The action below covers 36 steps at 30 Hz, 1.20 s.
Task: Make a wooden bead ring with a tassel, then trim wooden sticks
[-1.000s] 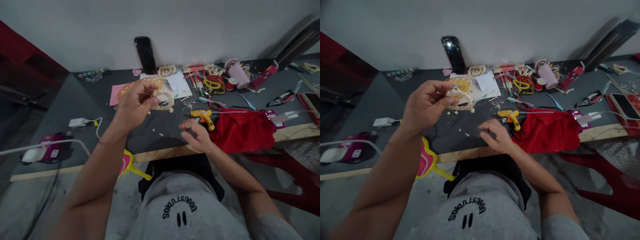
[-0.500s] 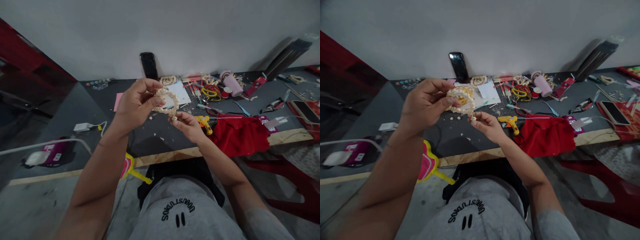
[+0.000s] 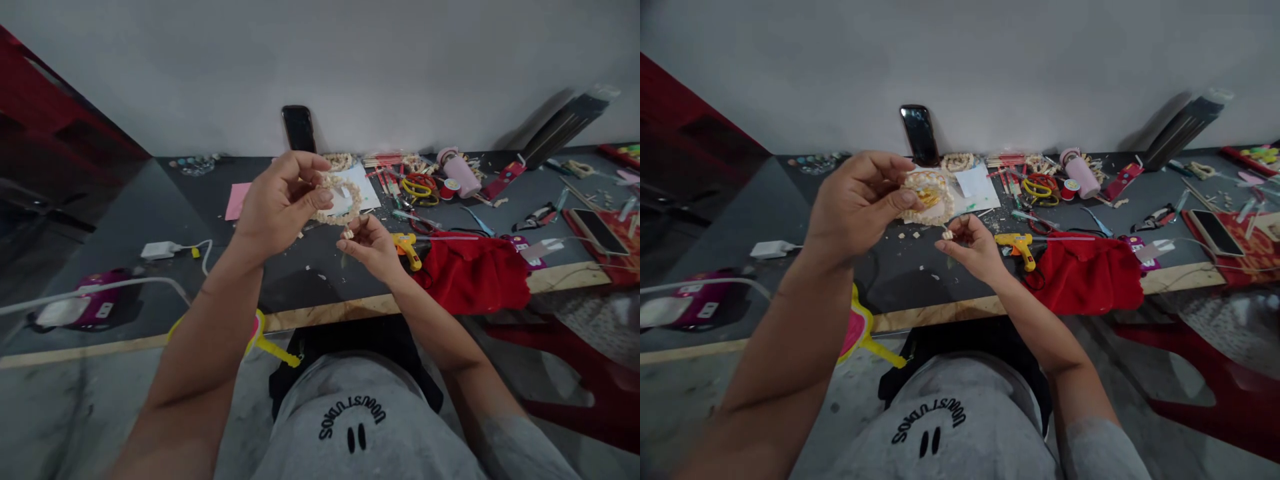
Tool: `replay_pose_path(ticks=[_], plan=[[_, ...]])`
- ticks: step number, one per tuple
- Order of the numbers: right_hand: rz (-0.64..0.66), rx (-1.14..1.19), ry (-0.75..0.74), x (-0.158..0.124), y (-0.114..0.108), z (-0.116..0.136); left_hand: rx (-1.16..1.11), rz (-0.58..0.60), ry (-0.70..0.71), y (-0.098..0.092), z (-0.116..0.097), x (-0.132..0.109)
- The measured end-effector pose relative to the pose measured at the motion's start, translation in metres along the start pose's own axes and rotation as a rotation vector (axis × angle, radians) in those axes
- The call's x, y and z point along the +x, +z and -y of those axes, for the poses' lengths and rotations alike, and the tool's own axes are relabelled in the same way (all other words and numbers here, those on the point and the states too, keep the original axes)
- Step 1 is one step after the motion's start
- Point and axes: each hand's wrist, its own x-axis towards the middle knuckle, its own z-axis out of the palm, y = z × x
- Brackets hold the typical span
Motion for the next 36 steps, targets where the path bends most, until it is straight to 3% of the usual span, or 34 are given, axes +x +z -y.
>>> replay_pose_path(ticks=[7,10,13,17,21,24,28,32,36], plan=[[0.033,-0.22,-0.098,-0.004,-0.004,-0.007,-0.002,-0.007,0.081,-0.001,-0.015,0.011],[0.083,-0.414,-0.174,-0.004,-0.018,-0.004,0.024,-0.013,0.114,-0.004,-0.018,0.015],[0.104,-0.424,-0.204,0.002,-0.035,0.013,0.045,-0.004,0.099,-0.007,-0.014,0.018],[0.062,-0.36,-0.313,0.019,-0.039,0.052,0.027,0.061,0.078,-0.007,0.0,0.019],[0.136,-0.354,-0.274,0.034,-0.024,0.074,-0.01,0.103,0.063,-0.004,0.016,0.018],[0.143,-0.307,-0.24,0.041,-0.018,0.07,-0.086,0.063,0.055,-0.003,0.029,0.016],[0.052,-0.289,-0.238,0.045,-0.019,0.063,-0.249,-0.073,0.049,0.001,0.055,0.006],[-0.022,-0.325,-0.252,0.048,-0.019,0.062,-0.428,-0.077,-0.049,0.021,0.082,-0.019],[-0.067,-0.345,-0.263,0.049,-0.016,0.056,-0.491,-0.122,-0.14,0.045,0.092,-0.037]])
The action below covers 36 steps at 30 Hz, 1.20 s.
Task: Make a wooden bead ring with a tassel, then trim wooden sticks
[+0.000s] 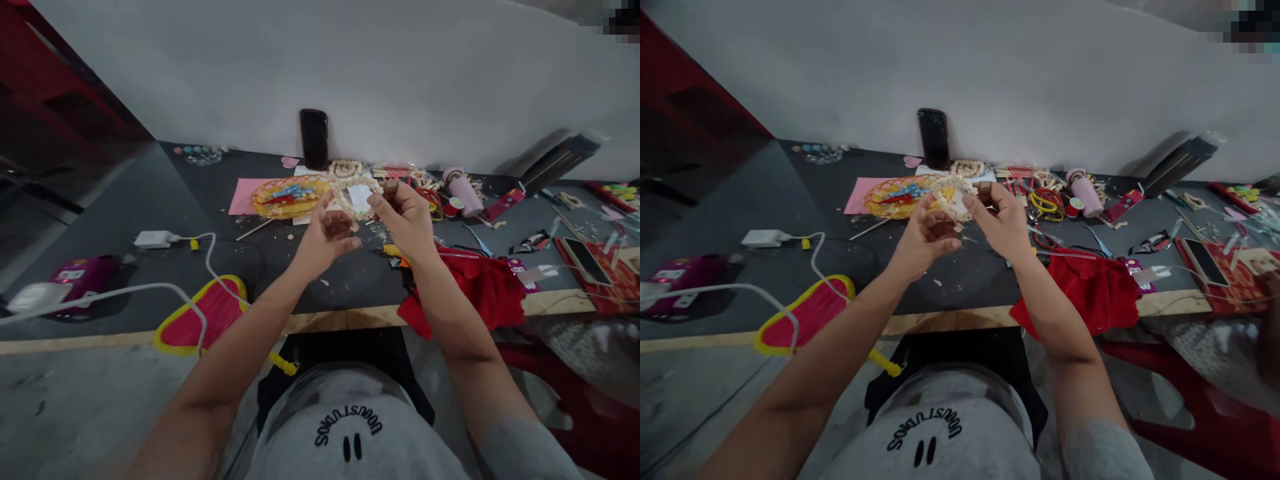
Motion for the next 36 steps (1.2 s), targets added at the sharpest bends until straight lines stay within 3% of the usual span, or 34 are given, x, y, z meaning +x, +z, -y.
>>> replay_pose_path(ticks=[5,15,30,36], plan=[[-0.007,0.008,0.017,-0.002,0.002,-0.004,-0.121,-0.106,-0.057,0.013,0.001,-0.004],[0.033,0.141,0.154,-0.003,-0.001,-0.023,-0.334,-0.109,-0.302,0.009,-0.004,-0.019],[0.029,0.166,0.07,0.003,-0.005,-0.005,-0.455,-0.023,-0.333,0.008,-0.002,-0.028],[0.013,0.145,0.062,0.003,-0.003,0.0,-0.433,-0.089,-0.316,0.02,-0.01,-0.024]])
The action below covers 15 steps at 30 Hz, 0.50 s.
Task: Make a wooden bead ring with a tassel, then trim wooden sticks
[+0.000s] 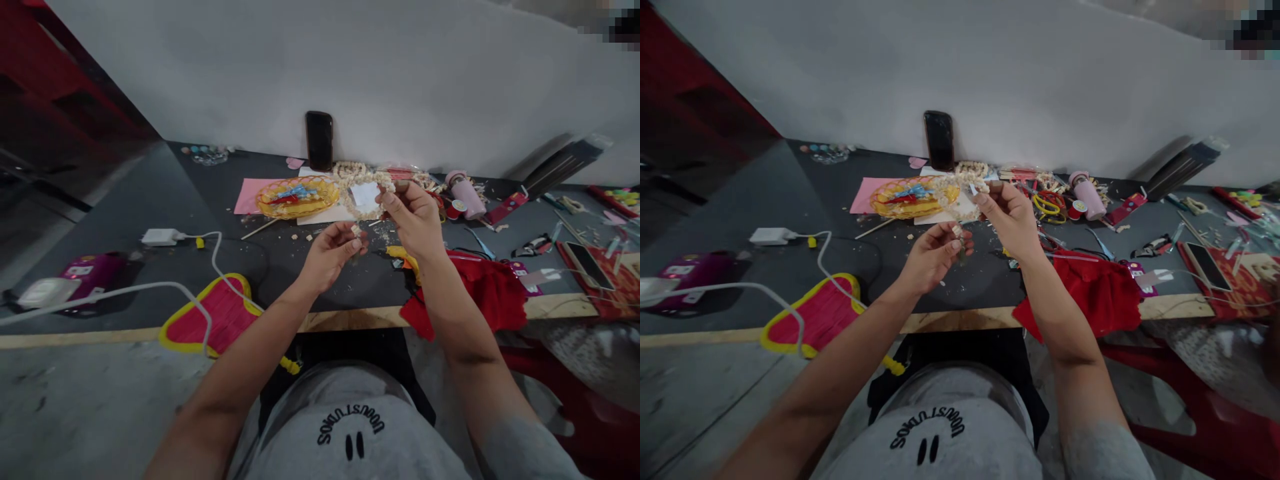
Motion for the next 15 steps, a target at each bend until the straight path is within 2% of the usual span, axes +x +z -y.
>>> replay_pose_path(ticks=[6,9,15], plan=[[-0.007,0.002,0.011,-0.0005,-0.0011,-0.0023,0.018,-0.031,0.016,0.0064,-0.0005,-0.002],[-0.011,0.007,0.012,0.0001,-0.0021,-0.0041,0.011,-0.067,0.0,0.0058,0.0002,-0.0036],[-0.011,0.083,0.047,0.0036,-0.0025,-0.0038,0.099,-0.146,0.064,0.0005,0.0084,-0.0053]])
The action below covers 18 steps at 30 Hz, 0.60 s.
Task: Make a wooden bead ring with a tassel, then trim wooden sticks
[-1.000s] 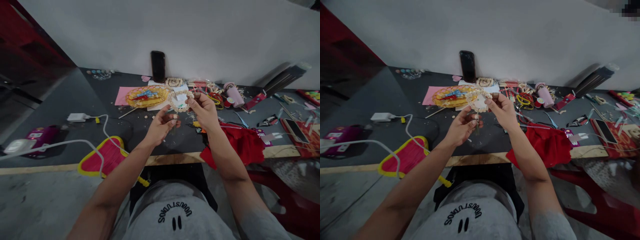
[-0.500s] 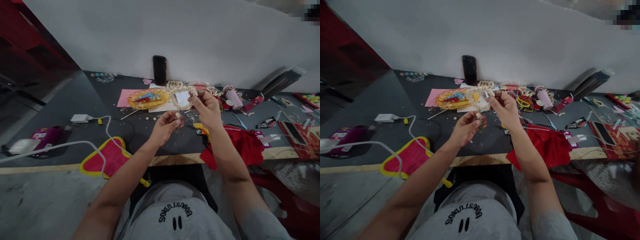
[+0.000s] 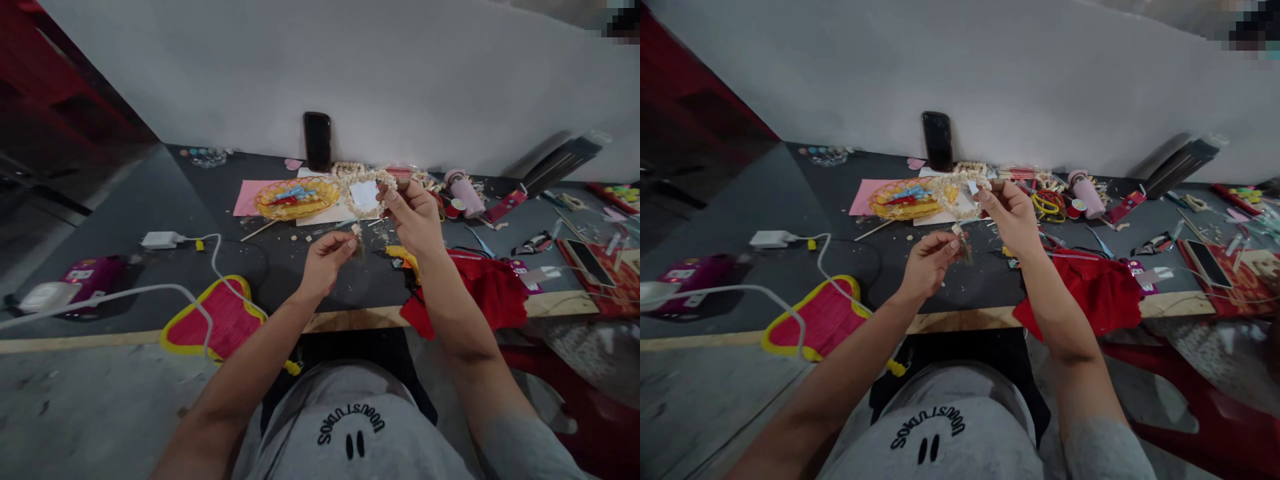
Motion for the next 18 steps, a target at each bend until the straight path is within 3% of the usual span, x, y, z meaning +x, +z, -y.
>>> replay_pose_path(ticks=[6,10,18], plan=[[-0.002,0.037,0.016,0.005,-0.003,0.003,0.245,-0.021,0.108,-0.016,0.008,-0.004],[0.045,0.059,-0.004,0.009,-0.006,0.001,0.443,0.04,0.046,-0.031,0.005,-0.006],[0.021,0.067,0.02,0.016,-0.009,-0.001,0.379,0.265,-0.137,-0.05,-0.005,-0.009]])
